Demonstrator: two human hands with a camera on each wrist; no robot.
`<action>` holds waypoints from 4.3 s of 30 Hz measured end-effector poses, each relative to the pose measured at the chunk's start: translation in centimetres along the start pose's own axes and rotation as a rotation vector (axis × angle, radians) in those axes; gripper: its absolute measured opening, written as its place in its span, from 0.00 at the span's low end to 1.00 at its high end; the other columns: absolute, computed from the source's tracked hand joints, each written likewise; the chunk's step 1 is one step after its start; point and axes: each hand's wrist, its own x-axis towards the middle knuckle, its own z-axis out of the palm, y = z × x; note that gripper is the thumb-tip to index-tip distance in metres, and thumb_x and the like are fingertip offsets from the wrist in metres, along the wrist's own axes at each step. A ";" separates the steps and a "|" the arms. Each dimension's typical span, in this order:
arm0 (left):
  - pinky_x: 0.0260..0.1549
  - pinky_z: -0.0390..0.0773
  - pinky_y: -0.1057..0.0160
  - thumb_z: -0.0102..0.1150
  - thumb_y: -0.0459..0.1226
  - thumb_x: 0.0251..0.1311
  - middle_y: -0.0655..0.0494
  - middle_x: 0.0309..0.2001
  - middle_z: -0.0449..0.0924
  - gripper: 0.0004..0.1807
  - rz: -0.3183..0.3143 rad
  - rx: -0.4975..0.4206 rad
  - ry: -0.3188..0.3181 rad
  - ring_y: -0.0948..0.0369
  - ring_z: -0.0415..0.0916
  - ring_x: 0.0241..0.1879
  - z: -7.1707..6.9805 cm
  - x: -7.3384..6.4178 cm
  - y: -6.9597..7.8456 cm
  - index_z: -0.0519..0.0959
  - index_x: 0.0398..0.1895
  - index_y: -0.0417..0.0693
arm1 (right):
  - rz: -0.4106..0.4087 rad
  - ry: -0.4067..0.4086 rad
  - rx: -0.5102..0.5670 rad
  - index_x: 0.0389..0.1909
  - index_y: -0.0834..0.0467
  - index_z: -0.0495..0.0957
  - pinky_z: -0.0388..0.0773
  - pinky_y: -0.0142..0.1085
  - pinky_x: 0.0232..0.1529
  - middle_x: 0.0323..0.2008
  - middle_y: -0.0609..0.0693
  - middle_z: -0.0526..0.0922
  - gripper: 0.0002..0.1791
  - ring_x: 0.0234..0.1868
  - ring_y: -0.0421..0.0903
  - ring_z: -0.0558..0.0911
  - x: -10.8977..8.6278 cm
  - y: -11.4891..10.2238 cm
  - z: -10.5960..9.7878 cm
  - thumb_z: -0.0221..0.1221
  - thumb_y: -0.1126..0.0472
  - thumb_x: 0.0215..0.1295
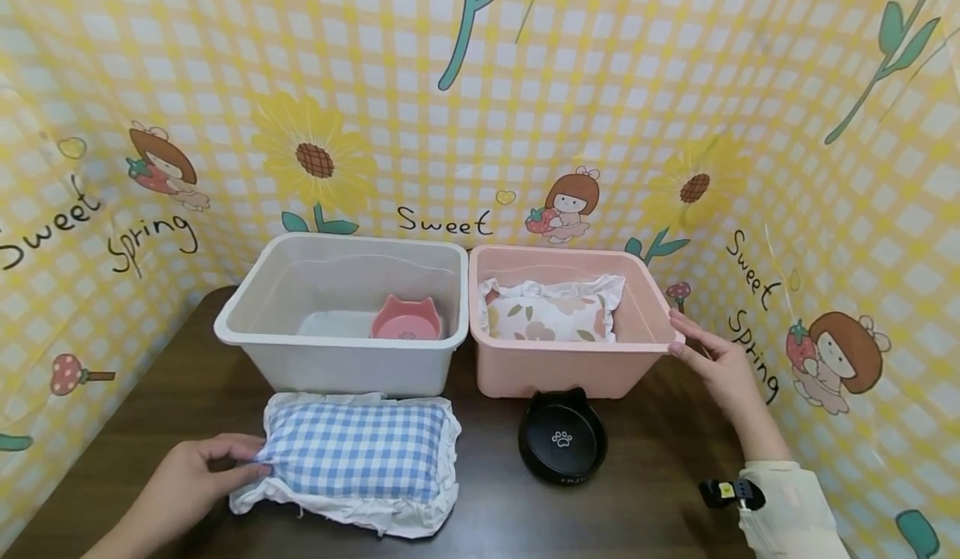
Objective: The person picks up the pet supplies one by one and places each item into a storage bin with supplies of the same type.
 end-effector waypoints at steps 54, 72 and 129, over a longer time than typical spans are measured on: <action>0.46 0.78 0.78 0.67 0.14 0.50 0.58 0.45 0.88 0.12 0.437 -0.394 0.238 0.68 0.82 0.51 -7.8 0.2 11.1 0.86 0.31 0.35 | 0.008 -0.033 -0.021 0.70 0.55 0.74 0.66 0.15 0.59 0.70 0.38 0.73 0.28 0.67 0.21 0.68 -0.2 -0.8 -0.2 0.64 0.53 0.72; 0.27 0.76 0.75 0.71 0.25 0.57 0.67 0.46 0.88 0.02 0.311 -0.377 0.305 0.69 0.81 0.46 -9.0 3.3 14.5 0.87 0.33 0.35 | 0.068 -0.038 -0.055 0.71 0.51 0.73 0.67 0.13 0.55 0.70 0.37 0.72 0.30 0.66 0.20 0.67 -0.2 -0.9 -0.2 0.64 0.49 0.71; 0.57 0.75 0.61 0.75 0.37 0.57 0.54 0.48 0.87 0.07 0.469 -0.383 0.370 0.60 0.80 0.54 -1.9 15.7 24.9 0.89 0.34 0.43 | 0.082 -0.052 -0.091 0.70 0.48 0.74 0.67 0.13 0.55 0.70 0.39 0.72 0.30 0.67 0.22 0.68 -0.3 -1.2 -0.4 0.65 0.46 0.70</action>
